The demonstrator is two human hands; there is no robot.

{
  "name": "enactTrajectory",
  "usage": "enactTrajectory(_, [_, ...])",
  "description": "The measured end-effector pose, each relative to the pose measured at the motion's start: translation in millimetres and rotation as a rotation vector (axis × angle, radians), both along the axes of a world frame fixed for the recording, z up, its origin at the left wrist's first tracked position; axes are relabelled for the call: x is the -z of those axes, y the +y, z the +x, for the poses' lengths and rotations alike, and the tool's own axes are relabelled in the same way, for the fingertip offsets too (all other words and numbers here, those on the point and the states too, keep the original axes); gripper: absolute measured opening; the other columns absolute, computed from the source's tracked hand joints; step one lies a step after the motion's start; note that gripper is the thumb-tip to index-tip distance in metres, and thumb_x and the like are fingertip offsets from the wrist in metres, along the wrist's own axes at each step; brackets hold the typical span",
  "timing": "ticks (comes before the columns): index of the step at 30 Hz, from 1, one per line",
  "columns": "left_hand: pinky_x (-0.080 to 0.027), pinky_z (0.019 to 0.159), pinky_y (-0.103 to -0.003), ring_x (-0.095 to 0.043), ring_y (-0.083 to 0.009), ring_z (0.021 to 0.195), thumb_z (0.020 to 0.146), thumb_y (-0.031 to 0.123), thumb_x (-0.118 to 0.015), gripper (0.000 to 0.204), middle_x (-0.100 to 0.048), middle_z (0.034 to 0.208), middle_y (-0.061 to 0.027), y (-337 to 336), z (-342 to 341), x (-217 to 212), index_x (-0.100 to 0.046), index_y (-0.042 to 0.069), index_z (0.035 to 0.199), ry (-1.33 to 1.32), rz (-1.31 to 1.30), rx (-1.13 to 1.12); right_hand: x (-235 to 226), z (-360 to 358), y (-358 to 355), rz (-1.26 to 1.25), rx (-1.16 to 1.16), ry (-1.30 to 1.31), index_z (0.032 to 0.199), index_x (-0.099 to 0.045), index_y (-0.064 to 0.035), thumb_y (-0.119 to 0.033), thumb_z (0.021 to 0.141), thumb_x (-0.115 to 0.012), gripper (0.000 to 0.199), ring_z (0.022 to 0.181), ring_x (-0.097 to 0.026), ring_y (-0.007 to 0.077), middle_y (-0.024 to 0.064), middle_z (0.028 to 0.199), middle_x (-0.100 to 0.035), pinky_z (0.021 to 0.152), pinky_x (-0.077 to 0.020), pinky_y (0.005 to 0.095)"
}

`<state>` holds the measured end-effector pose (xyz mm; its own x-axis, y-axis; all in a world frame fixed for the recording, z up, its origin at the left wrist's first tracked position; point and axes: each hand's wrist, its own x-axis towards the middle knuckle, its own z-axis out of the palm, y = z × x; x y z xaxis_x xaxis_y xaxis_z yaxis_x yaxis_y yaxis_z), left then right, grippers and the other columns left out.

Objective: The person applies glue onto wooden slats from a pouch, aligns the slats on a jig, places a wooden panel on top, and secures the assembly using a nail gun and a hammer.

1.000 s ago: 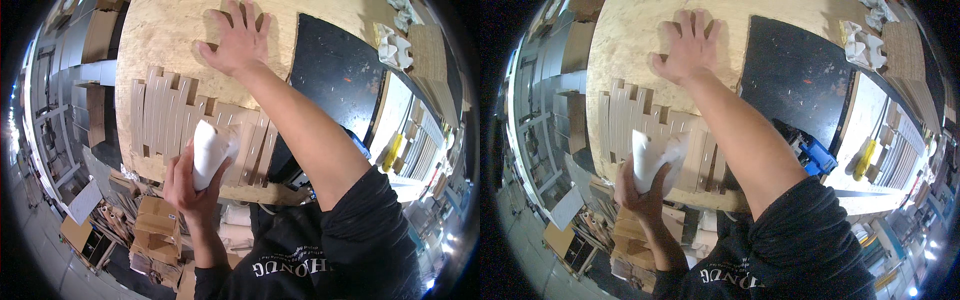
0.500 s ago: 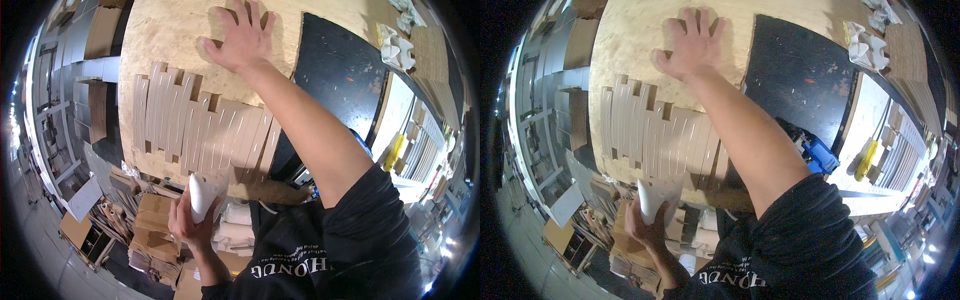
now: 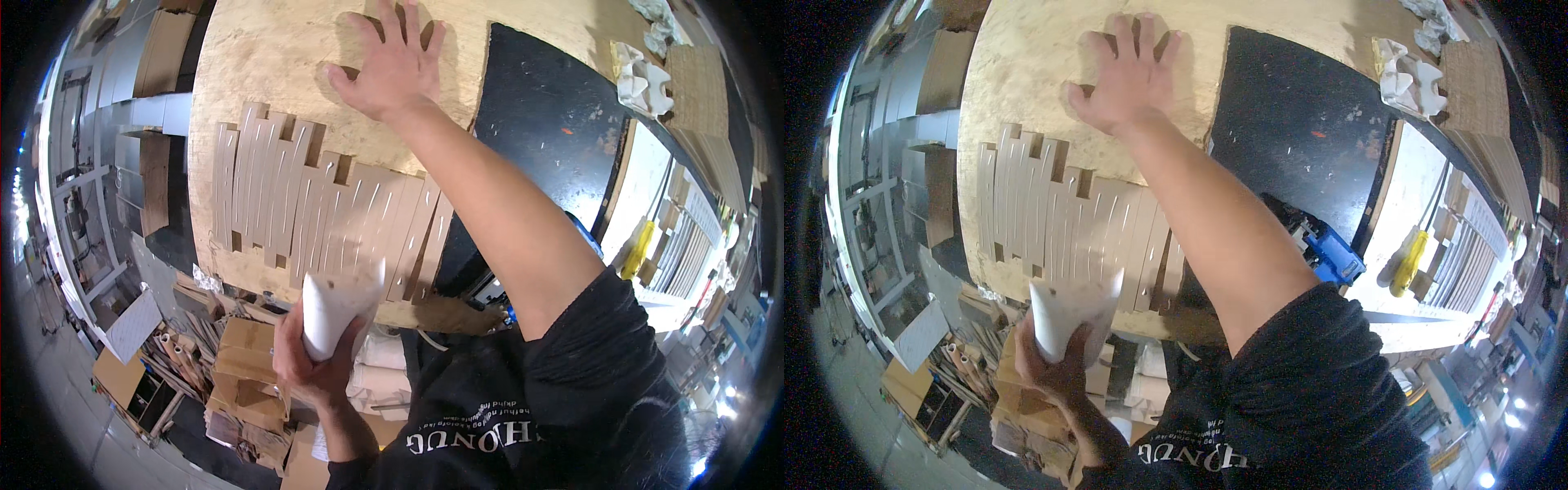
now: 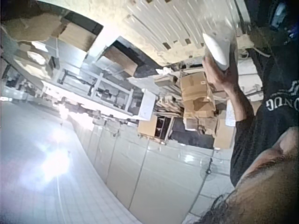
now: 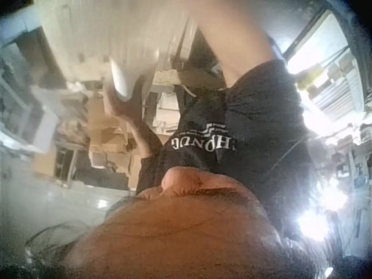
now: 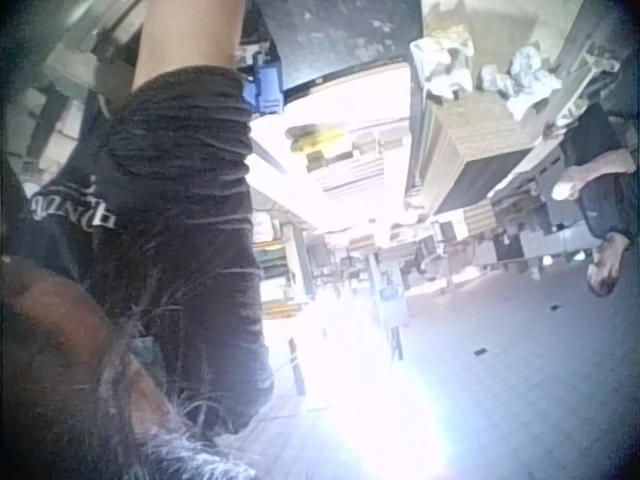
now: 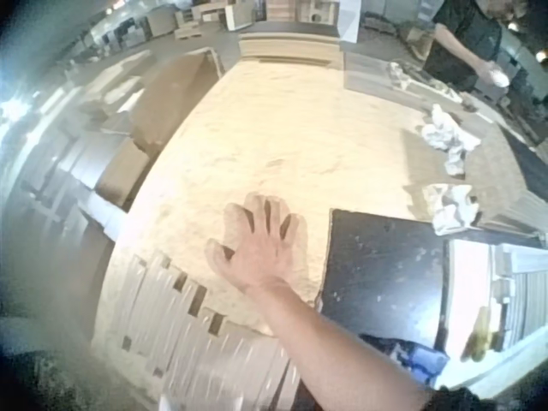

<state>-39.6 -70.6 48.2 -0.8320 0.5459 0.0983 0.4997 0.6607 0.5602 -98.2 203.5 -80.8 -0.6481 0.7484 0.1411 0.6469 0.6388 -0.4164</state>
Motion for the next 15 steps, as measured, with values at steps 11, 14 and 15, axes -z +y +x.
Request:
enactTrajectory(11, [-0.050,0.063,-0.036,-0.062,-0.0271,0.072,0.055,0.014,-0.087,0.055,-0.064,0.087,-0.0149,66,-22,24,-0.060,-0.001,0.100,0.082,0.123,0.192,-8,2,2,-0.033,-0.005,-0.057,0.138,-0.035,-0.0210,-0.055,0.080,-0.050,0.069,0.138,-0.009,0.0327,0.0087,0.146,-0.022,0.109,-0.0050,0.0594])
enactTrajectory(14, [-0.050,0.060,-0.035,-0.061,-0.0276,0.069,0.054,0.009,-0.086,0.055,-0.066,0.090,-0.0166,59,-21,20,-0.061,-0.002,0.101,0.101,0.081,0.200,-11,0,-3,-0.057,-0.022,-0.061,0.138,-0.036,-0.0206,-0.055,0.080,-0.049,0.069,0.138,-0.008,0.0326,0.0087,0.146,-0.022,0.109,-0.0049,0.0597])
enactTrajectory(15, [-0.050,0.060,-0.035,-0.060,-0.0275,0.068,0.054,0.010,-0.086,0.055,-0.066,0.090,-0.0163,56,-20,19,-0.061,-0.002,0.101,0.093,0.055,0.192,-11,0,-3,-0.057,-0.024,-0.058,0.138,-0.036,-0.0206,-0.055,0.080,-0.050,0.069,0.138,-0.008,0.0326,0.0088,0.146,-0.022,0.109,-0.0048,0.0598])
